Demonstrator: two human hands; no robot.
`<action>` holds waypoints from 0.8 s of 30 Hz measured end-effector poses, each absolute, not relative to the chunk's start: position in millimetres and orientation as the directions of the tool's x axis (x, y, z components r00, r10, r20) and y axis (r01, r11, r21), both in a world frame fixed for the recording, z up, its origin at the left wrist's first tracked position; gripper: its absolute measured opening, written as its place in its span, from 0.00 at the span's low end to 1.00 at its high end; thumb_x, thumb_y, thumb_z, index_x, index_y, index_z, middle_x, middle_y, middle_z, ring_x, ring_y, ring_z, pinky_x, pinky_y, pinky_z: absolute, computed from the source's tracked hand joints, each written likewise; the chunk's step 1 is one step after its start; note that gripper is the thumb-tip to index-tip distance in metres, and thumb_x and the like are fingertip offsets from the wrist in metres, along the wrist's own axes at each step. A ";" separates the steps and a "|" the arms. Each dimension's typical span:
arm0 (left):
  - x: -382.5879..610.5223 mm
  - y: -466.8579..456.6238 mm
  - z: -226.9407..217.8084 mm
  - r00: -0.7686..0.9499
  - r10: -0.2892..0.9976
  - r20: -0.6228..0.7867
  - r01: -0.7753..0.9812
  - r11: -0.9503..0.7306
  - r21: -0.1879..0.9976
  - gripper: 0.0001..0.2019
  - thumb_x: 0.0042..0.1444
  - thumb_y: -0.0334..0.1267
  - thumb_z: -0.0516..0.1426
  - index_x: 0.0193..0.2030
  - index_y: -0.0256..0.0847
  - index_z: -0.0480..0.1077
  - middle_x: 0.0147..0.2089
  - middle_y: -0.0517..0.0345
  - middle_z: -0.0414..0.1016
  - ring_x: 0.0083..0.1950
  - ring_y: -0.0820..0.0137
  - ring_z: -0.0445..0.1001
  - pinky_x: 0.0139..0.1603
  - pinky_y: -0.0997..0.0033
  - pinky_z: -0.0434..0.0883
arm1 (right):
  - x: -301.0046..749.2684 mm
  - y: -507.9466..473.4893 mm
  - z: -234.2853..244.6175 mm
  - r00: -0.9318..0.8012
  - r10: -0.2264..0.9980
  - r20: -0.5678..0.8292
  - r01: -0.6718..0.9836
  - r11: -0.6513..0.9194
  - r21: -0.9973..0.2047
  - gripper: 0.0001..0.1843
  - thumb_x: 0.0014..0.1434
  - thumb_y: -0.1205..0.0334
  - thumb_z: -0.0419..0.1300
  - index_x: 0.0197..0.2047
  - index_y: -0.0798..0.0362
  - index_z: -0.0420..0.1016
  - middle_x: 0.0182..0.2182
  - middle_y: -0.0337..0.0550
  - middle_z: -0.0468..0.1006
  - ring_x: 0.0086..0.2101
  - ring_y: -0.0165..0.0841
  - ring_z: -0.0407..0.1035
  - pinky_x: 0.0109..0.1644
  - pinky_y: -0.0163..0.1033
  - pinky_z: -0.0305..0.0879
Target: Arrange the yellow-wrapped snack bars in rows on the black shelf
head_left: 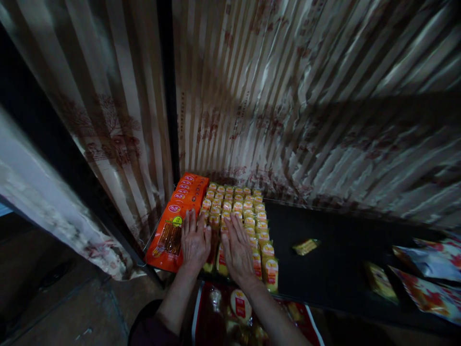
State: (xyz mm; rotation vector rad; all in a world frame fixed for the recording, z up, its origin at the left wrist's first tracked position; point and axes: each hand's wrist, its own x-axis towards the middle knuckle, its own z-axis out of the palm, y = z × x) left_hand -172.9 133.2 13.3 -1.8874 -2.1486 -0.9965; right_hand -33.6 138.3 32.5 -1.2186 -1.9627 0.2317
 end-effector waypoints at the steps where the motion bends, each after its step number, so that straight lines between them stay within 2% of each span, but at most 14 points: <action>1: -173.6 136.1 16.4 -0.203 0.851 0.484 0.922 0.001 0.387 0.23 0.63 0.39 0.45 0.63 0.37 0.61 0.69 0.44 0.55 0.72 0.57 0.45 0.67 0.49 0.56 | -26.7 143.2 36.5 -0.178 0.811 0.557 0.698 0.503 -0.510 0.26 0.66 0.55 0.43 0.64 0.51 0.59 0.67 0.46 0.54 0.66 0.41 0.45 0.67 0.58 0.46; 5: -176.5 155.1 27.9 -0.145 0.902 0.406 0.926 -0.021 0.376 0.25 0.63 0.42 0.46 0.65 0.39 0.58 0.70 0.46 0.51 0.72 0.55 0.42 0.68 0.49 0.53 | 31.5 161.1 33.5 0.041 0.818 0.573 0.819 0.301 -0.489 0.28 0.66 0.51 0.40 0.65 0.51 0.57 0.67 0.47 0.52 0.67 0.42 0.42 0.67 0.59 0.42; 8: -177.5 169.9 35.6 -0.106 0.946 0.308 0.928 -0.017 0.372 0.26 0.63 0.46 0.45 0.66 0.41 0.58 0.70 0.46 0.51 0.72 0.55 0.43 0.68 0.48 0.50 | 84.5 171.2 10.6 0.158 0.836 0.526 0.830 0.176 -0.530 0.34 0.64 0.44 0.40 0.65 0.57 0.58 0.66 0.53 0.54 0.67 0.45 0.41 0.68 0.60 0.41; 11: -176.7 178.9 44.6 -0.109 0.969 0.221 0.932 0.023 0.362 0.28 0.63 0.51 0.43 0.66 0.42 0.58 0.70 0.43 0.53 0.71 0.54 0.47 0.67 0.47 0.50 | 116.0 176.1 -11.7 0.168 0.874 0.456 0.764 0.177 -0.620 0.40 0.62 0.38 0.39 0.66 0.58 0.55 0.66 0.54 0.55 0.66 0.45 0.44 0.68 0.59 0.40; 16: -168.1 184.9 50.1 -0.099 0.965 0.243 0.947 0.016 0.321 0.29 0.62 0.53 0.43 0.67 0.46 0.55 0.70 0.48 0.52 0.72 0.55 0.44 0.69 0.48 0.47 | 109.7 176.8 -17.1 0.139 0.957 0.253 0.626 0.113 -0.772 0.37 0.61 0.38 0.43 0.67 0.52 0.54 0.67 0.47 0.52 0.67 0.40 0.42 0.70 0.54 0.41; 21: -158.2 191.1 37.2 -0.070 0.981 0.179 0.947 0.009 0.320 0.27 0.62 0.52 0.43 0.66 0.46 0.58 0.69 0.48 0.56 0.71 0.55 0.49 0.68 0.49 0.49 | 92.1 178.2 -10.9 0.126 0.963 0.239 0.536 0.136 -0.833 0.34 0.63 0.40 0.43 0.65 0.50 0.58 0.66 0.45 0.56 0.66 0.37 0.46 0.70 0.51 0.42; 24: -158.6 193.1 35.1 -0.067 0.982 0.174 0.952 0.011 0.305 0.27 0.62 0.51 0.43 0.66 0.45 0.58 0.69 0.47 0.55 0.71 0.55 0.48 0.68 0.48 0.48 | 91.9 178.0 -9.6 0.169 0.956 0.238 0.492 0.127 -0.862 0.35 0.63 0.39 0.43 0.65 0.51 0.59 0.65 0.47 0.58 0.65 0.38 0.48 0.70 0.50 0.43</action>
